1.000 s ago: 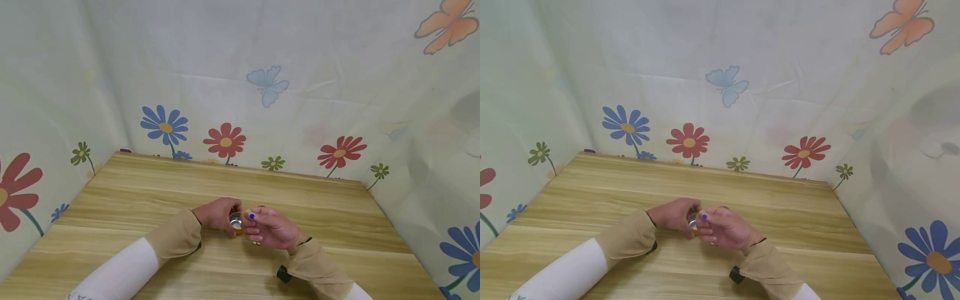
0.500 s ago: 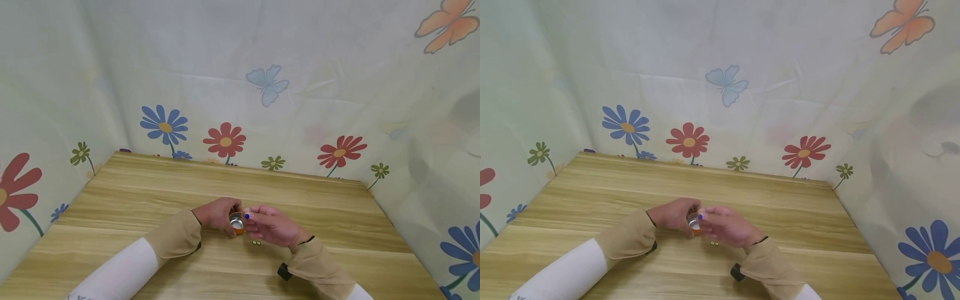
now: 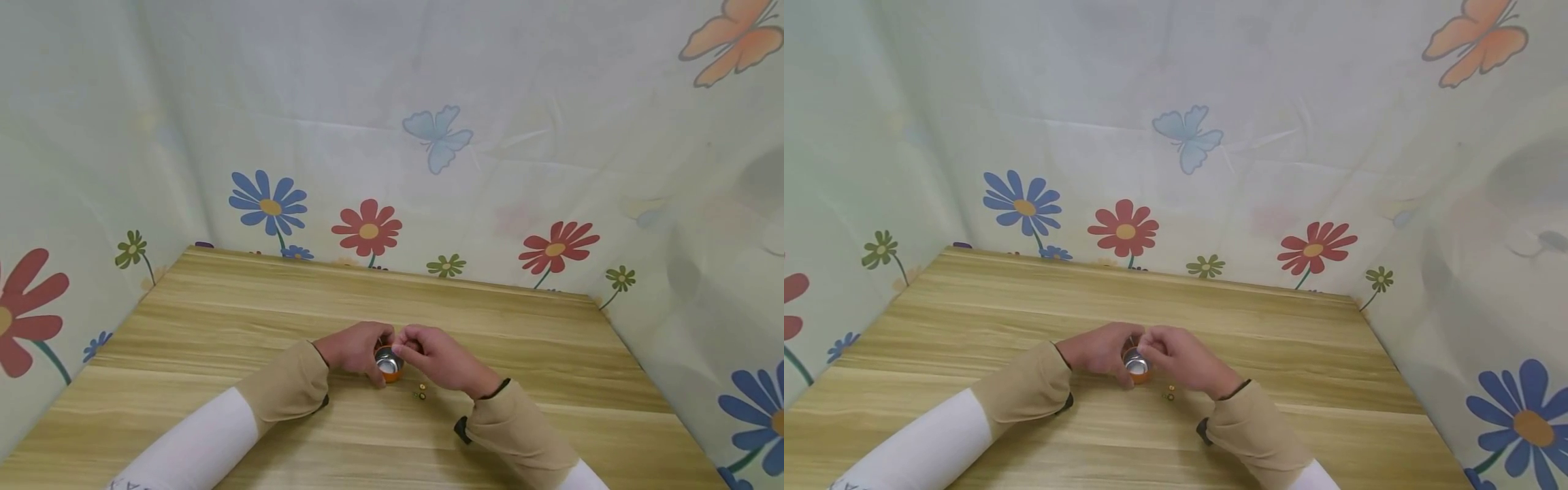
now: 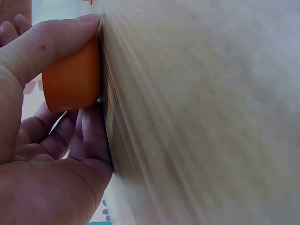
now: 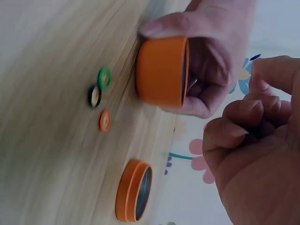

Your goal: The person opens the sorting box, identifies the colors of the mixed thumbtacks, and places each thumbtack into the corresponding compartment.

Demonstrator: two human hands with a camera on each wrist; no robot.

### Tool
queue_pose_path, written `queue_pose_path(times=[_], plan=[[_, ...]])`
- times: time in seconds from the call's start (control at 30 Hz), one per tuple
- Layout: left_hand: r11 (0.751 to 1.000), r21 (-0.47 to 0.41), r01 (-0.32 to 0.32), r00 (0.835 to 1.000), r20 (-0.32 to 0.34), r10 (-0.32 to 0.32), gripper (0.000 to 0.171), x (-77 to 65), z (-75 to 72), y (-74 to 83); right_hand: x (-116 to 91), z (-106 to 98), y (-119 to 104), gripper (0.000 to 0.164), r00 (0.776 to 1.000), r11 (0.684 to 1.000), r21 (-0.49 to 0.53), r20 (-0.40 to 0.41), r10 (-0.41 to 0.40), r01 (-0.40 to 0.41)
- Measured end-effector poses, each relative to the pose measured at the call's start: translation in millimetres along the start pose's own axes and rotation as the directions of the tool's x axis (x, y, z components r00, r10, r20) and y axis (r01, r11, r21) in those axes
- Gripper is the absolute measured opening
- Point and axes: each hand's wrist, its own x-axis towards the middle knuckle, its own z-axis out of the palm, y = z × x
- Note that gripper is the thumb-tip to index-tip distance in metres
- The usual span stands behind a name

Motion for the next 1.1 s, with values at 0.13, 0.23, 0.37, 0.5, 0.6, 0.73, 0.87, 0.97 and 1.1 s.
queue_pose_path(times=[0.13,0.23,0.37,0.5,0.6,0.73,0.87,0.97,1.1], plan=[[1.000,0.021,-0.017,1.000,-0.002,0.017,0.049,0.2,-0.3,1.6,2.1,0.7,2.2,0.012,0.999,0.983,-0.182,-0.036,-0.017,0.010],[0.999,0.029,-0.028,1.000,-0.006,0.028,0.048,0.4,-1.2,3.8,4.8,0.5,4.0,0.008,0.997,0.953,-0.301,-0.057,-0.051,0.031],[0.999,0.031,-0.029,1.000,-0.004,0.029,0.048,-0.1,-2.6,6.1,9.6,0.9,7.3,0.004,0.994,0.902,-0.427,-0.054,-0.093,0.062],[0.999,0.028,-0.020,1.000,-0.002,0.020,0.048,0.2,-2.5,5.3,14.1,4.7,11.1,0.005,0.992,0.856,-0.507,-0.018,-0.127,0.101],[1.000,0.026,-0.015,1.000,-0.003,0.015,0.048,0.6,-1.9,4.3,16.1,9.3,13.7,0.008,0.990,0.830,-0.544,0.009,-0.143,0.125],[0.999,0.049,-0.012,1.000,-0.006,0.012,0.049,0.9,-1.1,2.6,17.7,15.8,17.0,0.009,0.988,0.800,-0.583,0.040,-0.150,0.145],[0.998,0.062,-0.003,1.000,0.001,0.003,0.049,0.2,-1.1,2.3,19.0,20.6,17.3,0.009,0.985,0.784,-0.601,0.046,-0.164,0.159],[0.999,0.051,0.002,1.000,0.004,-0.002,0.049,-1.0,-2.2,3.4,20.2,23.1,16.5,0.009,0.984,0.772,-0.615,0.036,-0.176,0.161],[0.999,0.039,-0.010,1.000,0.003,0.009,0.050,-1.8,-3.1,4.8,22.0,26.0,15.4,0.010,0.983,0.751,-0.643,0.026,-0.180,0.154]])
